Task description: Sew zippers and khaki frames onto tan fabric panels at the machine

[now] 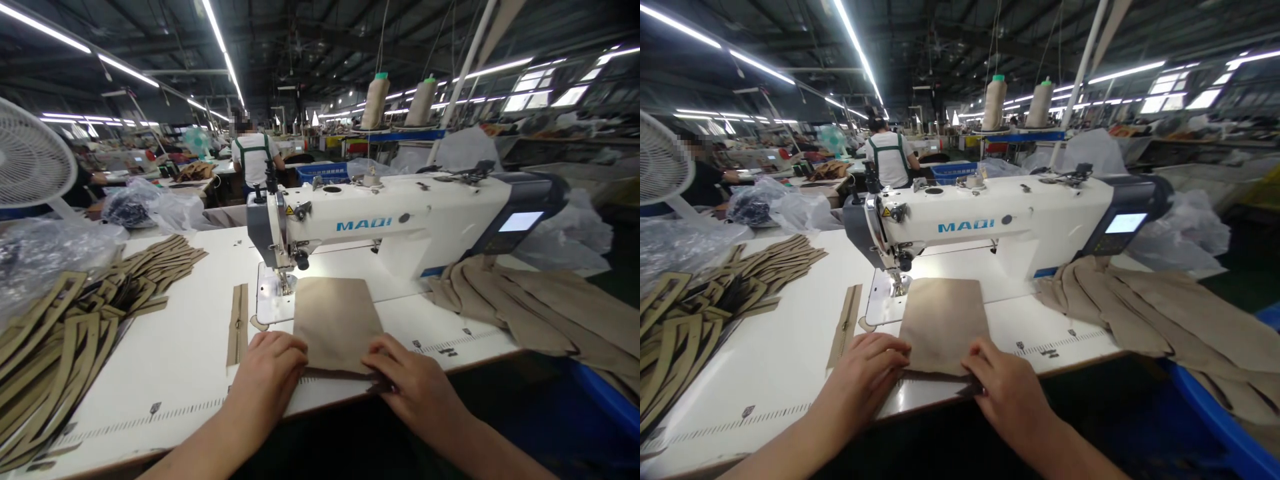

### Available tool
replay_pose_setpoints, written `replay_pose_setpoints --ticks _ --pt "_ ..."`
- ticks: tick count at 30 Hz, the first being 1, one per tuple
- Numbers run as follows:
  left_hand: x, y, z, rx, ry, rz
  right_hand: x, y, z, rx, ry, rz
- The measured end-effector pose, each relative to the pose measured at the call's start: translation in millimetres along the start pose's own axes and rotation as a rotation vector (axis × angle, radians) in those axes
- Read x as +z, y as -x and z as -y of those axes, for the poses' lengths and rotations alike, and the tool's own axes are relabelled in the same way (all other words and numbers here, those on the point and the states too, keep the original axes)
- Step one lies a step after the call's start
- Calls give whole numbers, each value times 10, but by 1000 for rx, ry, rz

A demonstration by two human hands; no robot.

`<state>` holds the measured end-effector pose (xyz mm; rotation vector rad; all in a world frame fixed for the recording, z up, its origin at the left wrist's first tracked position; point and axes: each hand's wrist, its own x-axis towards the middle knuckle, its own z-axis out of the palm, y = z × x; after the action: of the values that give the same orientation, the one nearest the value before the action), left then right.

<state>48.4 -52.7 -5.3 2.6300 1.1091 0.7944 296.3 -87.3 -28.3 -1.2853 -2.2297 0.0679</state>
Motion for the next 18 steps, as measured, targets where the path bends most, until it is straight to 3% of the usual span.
replay_pose_setpoints --ticks 3,8,18 --pt "-7 20 82 -53 -13 -16 -60 126 -82 98 -92 -65" --pt "0 7 132 -111 -24 3 -83 205 -117 181 -179 -64" --pt "43 -13 97 -175 -86 18 3 86 -108 343 123 -43"
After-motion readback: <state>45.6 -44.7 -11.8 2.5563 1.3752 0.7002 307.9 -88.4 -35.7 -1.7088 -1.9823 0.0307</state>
